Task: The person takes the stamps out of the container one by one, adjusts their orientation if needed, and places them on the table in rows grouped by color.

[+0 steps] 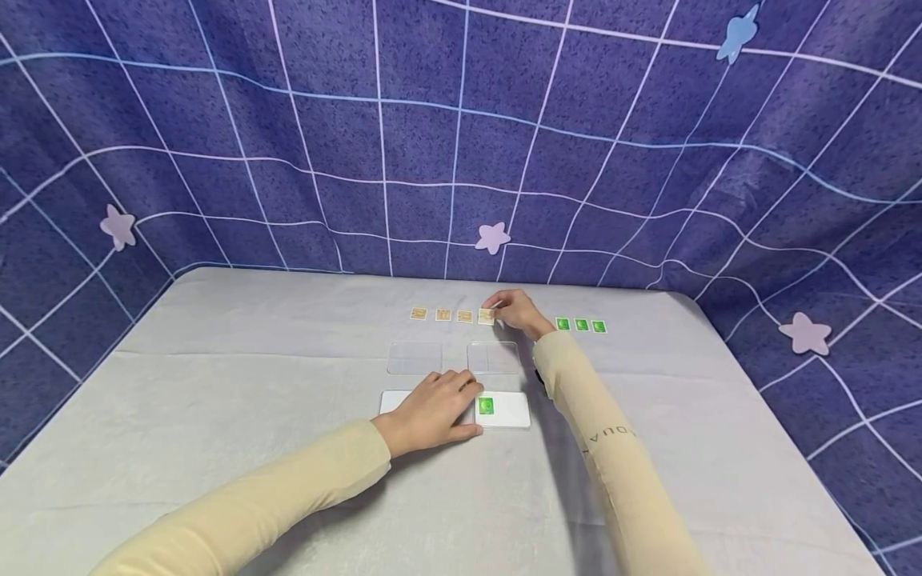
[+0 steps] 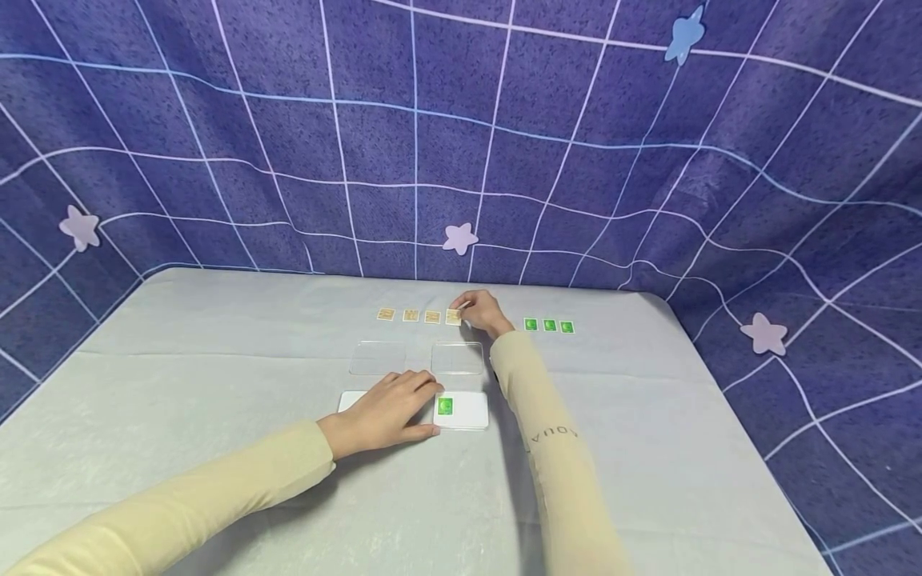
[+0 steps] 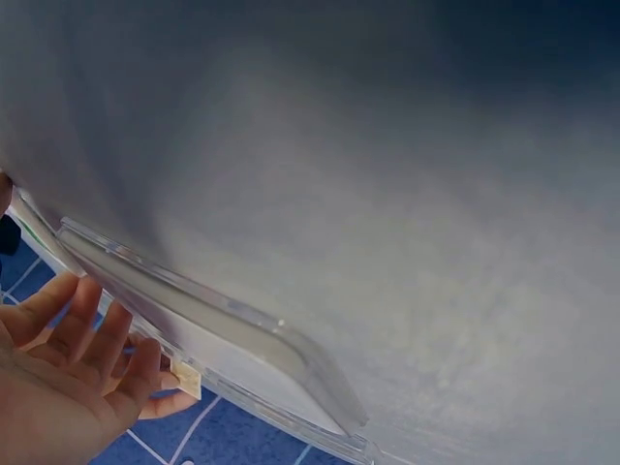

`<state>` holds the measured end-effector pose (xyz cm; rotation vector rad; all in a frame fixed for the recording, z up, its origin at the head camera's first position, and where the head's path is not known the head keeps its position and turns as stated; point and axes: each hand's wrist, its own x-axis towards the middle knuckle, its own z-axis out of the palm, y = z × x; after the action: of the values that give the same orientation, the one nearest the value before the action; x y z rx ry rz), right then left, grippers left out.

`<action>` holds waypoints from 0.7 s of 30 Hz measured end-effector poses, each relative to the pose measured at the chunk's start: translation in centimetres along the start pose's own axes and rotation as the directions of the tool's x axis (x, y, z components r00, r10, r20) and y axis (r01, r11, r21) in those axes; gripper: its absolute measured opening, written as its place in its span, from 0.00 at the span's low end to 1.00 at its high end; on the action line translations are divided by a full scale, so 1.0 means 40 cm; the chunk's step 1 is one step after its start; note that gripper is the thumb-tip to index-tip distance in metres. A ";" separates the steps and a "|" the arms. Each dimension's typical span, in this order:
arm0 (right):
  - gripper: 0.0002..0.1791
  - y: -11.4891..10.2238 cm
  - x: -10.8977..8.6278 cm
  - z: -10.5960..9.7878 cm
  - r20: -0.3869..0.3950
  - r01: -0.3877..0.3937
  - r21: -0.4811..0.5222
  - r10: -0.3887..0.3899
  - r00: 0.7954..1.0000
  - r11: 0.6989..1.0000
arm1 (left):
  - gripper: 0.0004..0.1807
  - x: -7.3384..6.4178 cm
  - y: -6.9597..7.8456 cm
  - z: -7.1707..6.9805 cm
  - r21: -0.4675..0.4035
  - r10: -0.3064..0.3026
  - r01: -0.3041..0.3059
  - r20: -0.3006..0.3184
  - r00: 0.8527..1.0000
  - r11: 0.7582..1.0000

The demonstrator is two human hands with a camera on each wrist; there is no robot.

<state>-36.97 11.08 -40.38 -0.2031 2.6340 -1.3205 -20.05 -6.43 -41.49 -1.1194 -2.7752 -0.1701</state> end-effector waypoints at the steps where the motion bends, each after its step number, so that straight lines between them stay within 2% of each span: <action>1: 0.11 0.000 0.001 0.001 -0.002 0.001 -0.004 -0.001 1.000 1.000 | 0.32 0.000 0.000 0.000 0.002 0.000 0.000 0.002 1.000 1.000; 12: 0.11 0.000 0.005 0.006 -0.026 0.028 -0.064 -0.030 0.999 0.998 | 0.31 0.000 -0.001 -0.003 0.004 0.005 -0.005 0.000 1.000 1.000; 21: 0.11 0.005 0.015 0.002 -0.019 0.020 -0.059 -0.021 1.000 0.998 | 0.31 0.000 -0.002 -0.001 0.007 0.005 -0.005 -0.005 1.000 1.000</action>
<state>-37.53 11.00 -40.65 -0.2268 2.6963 -1.2581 -20.11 -6.50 -41.46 -1.1226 -2.7661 -0.1618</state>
